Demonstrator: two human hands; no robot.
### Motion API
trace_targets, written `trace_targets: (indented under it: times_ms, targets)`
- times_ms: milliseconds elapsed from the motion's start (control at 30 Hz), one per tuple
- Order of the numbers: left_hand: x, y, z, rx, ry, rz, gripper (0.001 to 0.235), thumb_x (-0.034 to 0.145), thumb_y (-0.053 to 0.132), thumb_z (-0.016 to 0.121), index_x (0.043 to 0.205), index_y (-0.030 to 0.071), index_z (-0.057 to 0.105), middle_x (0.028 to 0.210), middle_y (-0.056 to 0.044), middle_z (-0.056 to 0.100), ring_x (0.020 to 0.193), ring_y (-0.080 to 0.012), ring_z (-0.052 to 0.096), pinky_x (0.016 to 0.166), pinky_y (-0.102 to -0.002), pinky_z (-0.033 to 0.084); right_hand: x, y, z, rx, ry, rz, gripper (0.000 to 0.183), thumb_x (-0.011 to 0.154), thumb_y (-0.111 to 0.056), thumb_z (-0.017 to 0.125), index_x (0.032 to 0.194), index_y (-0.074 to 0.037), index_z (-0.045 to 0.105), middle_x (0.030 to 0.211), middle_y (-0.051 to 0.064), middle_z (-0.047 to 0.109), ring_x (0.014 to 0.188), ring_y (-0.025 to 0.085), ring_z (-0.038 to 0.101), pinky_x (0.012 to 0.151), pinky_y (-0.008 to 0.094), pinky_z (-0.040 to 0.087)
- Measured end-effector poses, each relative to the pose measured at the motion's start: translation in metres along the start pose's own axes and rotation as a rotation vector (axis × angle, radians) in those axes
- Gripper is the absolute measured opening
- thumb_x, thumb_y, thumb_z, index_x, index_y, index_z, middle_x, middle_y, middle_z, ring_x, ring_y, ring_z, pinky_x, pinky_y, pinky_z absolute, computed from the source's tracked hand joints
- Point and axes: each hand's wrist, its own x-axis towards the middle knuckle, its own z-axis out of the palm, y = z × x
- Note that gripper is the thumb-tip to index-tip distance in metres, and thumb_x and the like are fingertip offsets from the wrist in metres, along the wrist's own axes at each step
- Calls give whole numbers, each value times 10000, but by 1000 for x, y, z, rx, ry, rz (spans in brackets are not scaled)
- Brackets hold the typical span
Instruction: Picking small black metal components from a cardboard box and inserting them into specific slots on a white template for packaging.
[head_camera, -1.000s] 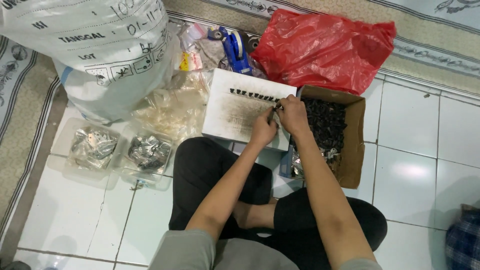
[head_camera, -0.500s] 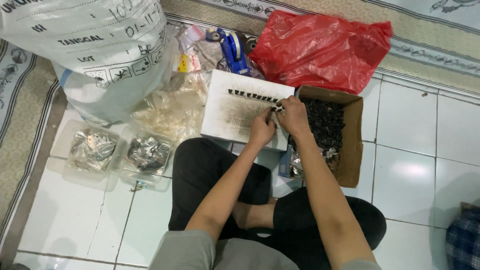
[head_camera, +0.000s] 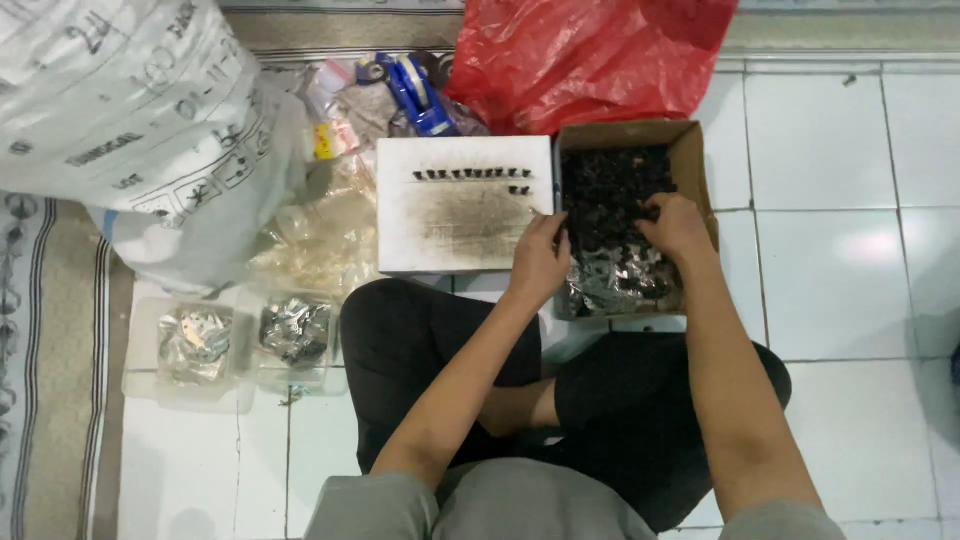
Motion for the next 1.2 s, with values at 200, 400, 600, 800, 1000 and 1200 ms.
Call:
trace_targets:
  times_ms: [200,400,600,800,1000,1200]
  targets:
    - [28,-56,109,319,-258,-14,285,922,43,576,1151,-65,705,1034,-249,670,976,-384,715,816,-408,629,-12,64,62,134,-120,249,415,794,-219,806,1184,-84,777,1130,227,747,1081,406,711,895,518,606]
    - [70,-76,138,756,-236,157,289,899,25,631,1170,-37,706,1054,-256,629,966,-382,668,756,-420,621,15,36,83,286,-238,275,491,848,-177,666,1323,-57,703,1325,277,664,1228,457,634,991,537,572]
    - [98,-148,172,1068,-232,208,150,869,163,686,969,78,760,995,-139,629,962,-292,639,781,-402,552,13,38,47,362,-209,298,477,896,-210,655,1332,-22,688,1310,275,670,1227,453,630,959,531,584]
    - [100,-115,168,1074,-306,203,127,840,102,645,960,94,688,984,-107,594,989,-291,593,824,-432,517,9,24,11,530,-221,283,502,957,-229,599,1379,40,626,1371,306,615,1238,455,613,933,528,600]
    - [116,-153,163,996,-505,330,225,807,149,700,1027,165,653,967,-46,629,1035,-260,603,928,-459,508,14,30,21,601,-213,320,508,947,-280,626,1354,24,645,1344,294,632,1218,441,629,893,524,617]
    - [120,-118,153,537,-466,-12,259,961,199,654,1211,160,708,1110,-68,731,1103,-277,648,992,-432,539,-1,23,8,642,-175,304,431,987,-247,579,1300,31,681,1246,277,685,1066,406,697,787,489,634]
